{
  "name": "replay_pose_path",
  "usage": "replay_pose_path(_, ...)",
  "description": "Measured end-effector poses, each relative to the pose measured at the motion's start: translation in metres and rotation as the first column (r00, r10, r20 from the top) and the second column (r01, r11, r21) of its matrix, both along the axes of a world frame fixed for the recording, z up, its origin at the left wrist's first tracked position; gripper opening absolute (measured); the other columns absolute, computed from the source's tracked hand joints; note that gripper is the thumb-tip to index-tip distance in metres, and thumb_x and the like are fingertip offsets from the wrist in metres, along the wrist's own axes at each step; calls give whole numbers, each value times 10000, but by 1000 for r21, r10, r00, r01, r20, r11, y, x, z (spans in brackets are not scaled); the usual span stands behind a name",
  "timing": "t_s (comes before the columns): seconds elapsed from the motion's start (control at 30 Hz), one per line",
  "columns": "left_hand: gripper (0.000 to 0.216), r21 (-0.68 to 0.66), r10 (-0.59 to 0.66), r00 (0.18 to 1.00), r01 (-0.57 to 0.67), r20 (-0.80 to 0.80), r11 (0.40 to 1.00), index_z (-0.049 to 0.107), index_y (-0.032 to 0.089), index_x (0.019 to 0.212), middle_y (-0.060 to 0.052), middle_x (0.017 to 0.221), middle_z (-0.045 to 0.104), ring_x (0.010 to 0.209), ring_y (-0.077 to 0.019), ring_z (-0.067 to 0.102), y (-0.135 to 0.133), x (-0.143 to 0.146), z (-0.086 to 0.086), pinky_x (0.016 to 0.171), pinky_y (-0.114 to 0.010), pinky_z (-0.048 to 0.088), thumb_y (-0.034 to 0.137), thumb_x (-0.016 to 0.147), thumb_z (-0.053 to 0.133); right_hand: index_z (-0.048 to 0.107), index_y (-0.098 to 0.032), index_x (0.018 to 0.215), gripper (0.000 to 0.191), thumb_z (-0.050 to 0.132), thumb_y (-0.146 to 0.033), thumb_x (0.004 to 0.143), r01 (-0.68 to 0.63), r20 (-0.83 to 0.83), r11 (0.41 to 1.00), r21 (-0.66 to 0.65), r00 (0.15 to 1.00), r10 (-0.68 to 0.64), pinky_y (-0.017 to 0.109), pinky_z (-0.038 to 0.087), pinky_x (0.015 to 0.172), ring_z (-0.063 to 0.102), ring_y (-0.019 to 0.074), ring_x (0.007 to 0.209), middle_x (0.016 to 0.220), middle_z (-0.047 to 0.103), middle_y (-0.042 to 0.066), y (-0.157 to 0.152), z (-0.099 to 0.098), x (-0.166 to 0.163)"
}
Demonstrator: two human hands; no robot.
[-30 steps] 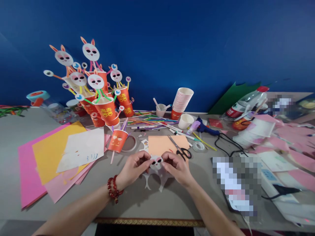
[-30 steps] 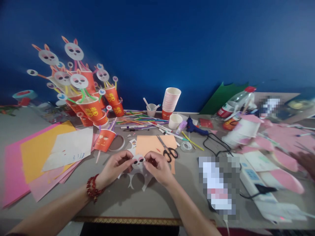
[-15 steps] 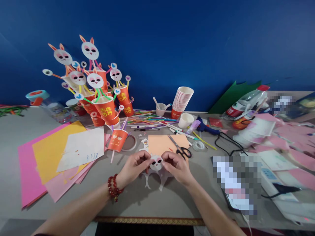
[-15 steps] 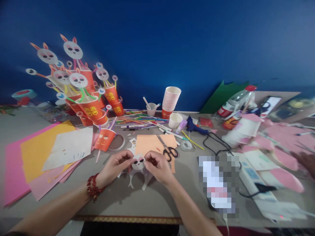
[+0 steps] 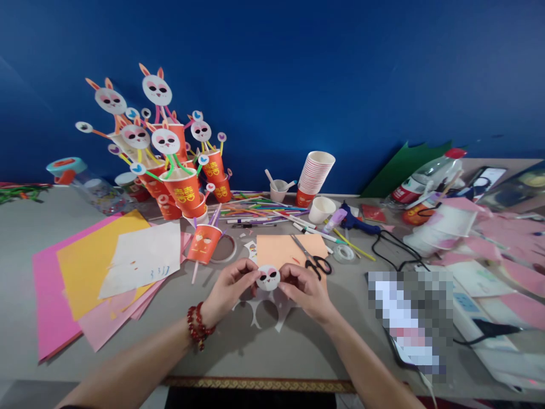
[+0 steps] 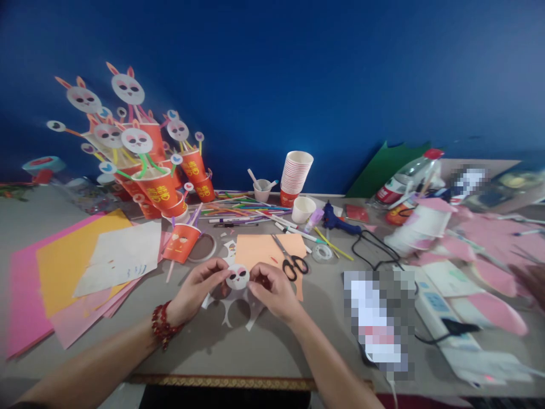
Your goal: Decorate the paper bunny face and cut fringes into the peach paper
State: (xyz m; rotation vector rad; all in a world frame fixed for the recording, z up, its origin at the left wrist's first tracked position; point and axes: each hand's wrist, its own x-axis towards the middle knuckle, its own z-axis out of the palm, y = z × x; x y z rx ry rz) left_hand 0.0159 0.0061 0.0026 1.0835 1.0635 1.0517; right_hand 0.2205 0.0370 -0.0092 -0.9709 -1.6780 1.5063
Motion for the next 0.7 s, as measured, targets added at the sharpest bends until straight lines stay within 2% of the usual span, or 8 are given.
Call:
replay_pose_path(0.4, 346, -16, 53, 999, -53, 5, 998, 606, 159, 826, 24, 547, 612, 509, -94, 528, 0, 1, -3, 537, -205, 354, 496, 827, 685, 503, -198, 709, 177, 584, -288, 838, 10, 31, 991, 131, 999, -15, 244, 294, 523, 385, 115, 560, 650, 468, -26, -2, 3, -2)
replay_pose_path(0.7, 321, -82, 58, 995, -51, 77, 995, 607, 167, 856, 13, 576, 642, 531, -108, 565, 0, 1, -10, 549, -207, 366, 474, 827, 694, 508, -200, 714, 204, 580, -325, 858, 25, 23, 991, 128, 999, -29, 245, 313, 528, 405, 124, 579, 669, 484, -17, -2, 3, -2)
